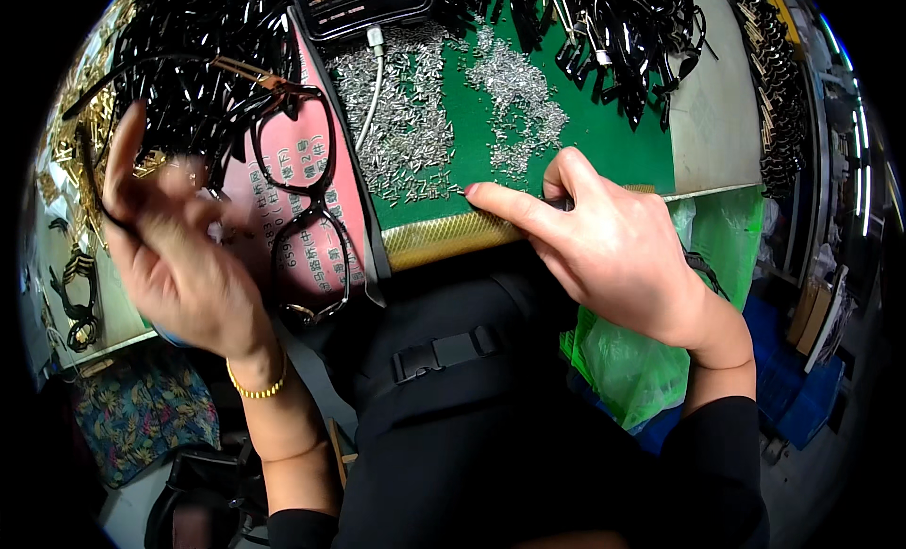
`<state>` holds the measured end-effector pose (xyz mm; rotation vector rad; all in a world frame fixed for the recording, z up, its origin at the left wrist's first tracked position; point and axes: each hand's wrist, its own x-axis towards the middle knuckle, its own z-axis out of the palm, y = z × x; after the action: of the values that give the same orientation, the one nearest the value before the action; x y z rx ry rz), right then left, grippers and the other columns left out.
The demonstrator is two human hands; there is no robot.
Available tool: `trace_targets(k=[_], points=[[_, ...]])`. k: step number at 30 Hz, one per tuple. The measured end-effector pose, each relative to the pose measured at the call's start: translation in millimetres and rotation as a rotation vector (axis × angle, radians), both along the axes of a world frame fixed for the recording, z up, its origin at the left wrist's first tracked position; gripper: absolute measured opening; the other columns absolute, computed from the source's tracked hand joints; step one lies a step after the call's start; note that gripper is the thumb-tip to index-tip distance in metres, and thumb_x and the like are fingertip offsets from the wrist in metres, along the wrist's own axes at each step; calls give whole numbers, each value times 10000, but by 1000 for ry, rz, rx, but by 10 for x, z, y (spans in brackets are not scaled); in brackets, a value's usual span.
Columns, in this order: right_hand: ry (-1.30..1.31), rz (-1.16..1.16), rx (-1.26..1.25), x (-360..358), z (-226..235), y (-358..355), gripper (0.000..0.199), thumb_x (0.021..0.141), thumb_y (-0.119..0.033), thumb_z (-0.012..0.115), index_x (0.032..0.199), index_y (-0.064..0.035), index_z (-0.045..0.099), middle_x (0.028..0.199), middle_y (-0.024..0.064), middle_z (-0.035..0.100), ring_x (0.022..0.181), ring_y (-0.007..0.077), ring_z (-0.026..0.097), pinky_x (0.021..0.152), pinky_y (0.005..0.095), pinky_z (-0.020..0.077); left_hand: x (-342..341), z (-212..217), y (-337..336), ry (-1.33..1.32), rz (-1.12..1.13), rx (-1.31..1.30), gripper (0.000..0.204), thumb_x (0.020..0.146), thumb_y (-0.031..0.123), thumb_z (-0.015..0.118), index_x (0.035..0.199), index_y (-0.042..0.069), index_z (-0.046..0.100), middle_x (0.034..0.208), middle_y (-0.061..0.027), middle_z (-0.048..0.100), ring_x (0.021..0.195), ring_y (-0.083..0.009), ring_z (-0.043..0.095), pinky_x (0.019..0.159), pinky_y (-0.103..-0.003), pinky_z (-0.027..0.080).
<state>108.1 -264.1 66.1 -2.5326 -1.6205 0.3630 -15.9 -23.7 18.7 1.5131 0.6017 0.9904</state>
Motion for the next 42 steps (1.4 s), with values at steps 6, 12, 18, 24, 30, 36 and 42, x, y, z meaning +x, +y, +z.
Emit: trace_targets(k=[6, 12, 18, 24, 30, 36, 42], points=[[-5, -15, -17, 12, -2, -6, 445, 856, -107, 682, 1265, -282, 670, 846, 58, 475, 561, 216, 555, 489, 336, 474, -470, -82, -4, -170, -93, -203, 397, 1101, 297, 404, 1231, -52, 544, 878, -31, 463, 770, -89, 511, 653, -268, 475], [-38, 7, -3, 1, -28, 4, 486, 850, -106, 675, 1297, -296, 659, 838, 58, 478, 554, 211, 547, 476, 338, 466, -747, -327, -119, 234, 121, 242, 121, 1040, 34, 511, 1094, -60, 564, 1042, -127, 621, 962, -171, 593, 956, -370, 498], [-107, 84, -115, -28, 25, 79, 630, 829, -66, 654, 1397, -330, 595, 839, 60, 494, 579, 208, 573, 493, 343, 480, -864, -194, -59, 426, -24, 607, 150, 880, -63, 661, 1006, 19, 655, 934, -92, 723, 892, -250, 626, 1011, -448, 453], [249, -57, -39, 18, 168, 88, 624, 825, -27, 641, 1390, -290, 601, 930, 60, 574, 689, 226, 642, 576, 344, 539, -1131, -89, -278, 315, -405, 881, 307, 853, 121, 750, 1097, 123, 563, 958, -89, 754, 1024, -332, 664, 1048, -641, 428], [229, 175, 70, -164, 113, 420, 618, 757, -10, 669, 1322, -256, 621, 1317, -1, 609, 785, 199, 645, 586, 296, 561, -694, -214, -282, 312, -381, 781, 254, 748, -9, 790, 918, 56, 612, 928, -88, 745, 999, -305, 690, 978, -520, 533], [167, 309, 136, -132, -99, 523, 636, 706, -16, 680, 1308, -214, 630, 1357, -51, 605, 666, 176, 546, 475, 253, 496, -708, -273, -245, 173, -369, 502, 281, 731, -7, 804, 925, 32, 604, 960, -128, 688, 934, -310, 704, 955, -484, 530], [179, 314, 134, -103, -90, 518, 630, 703, -24, 684, 1299, -225, 636, 1359, -56, 606, 673, 173, 550, 460, 243, 491, -630, -222, -247, 195, -354, 540, 307, 703, -28, 810, 919, 37, 601, 890, -113, 687, 872, -309, 718, 878, -461, 565]])
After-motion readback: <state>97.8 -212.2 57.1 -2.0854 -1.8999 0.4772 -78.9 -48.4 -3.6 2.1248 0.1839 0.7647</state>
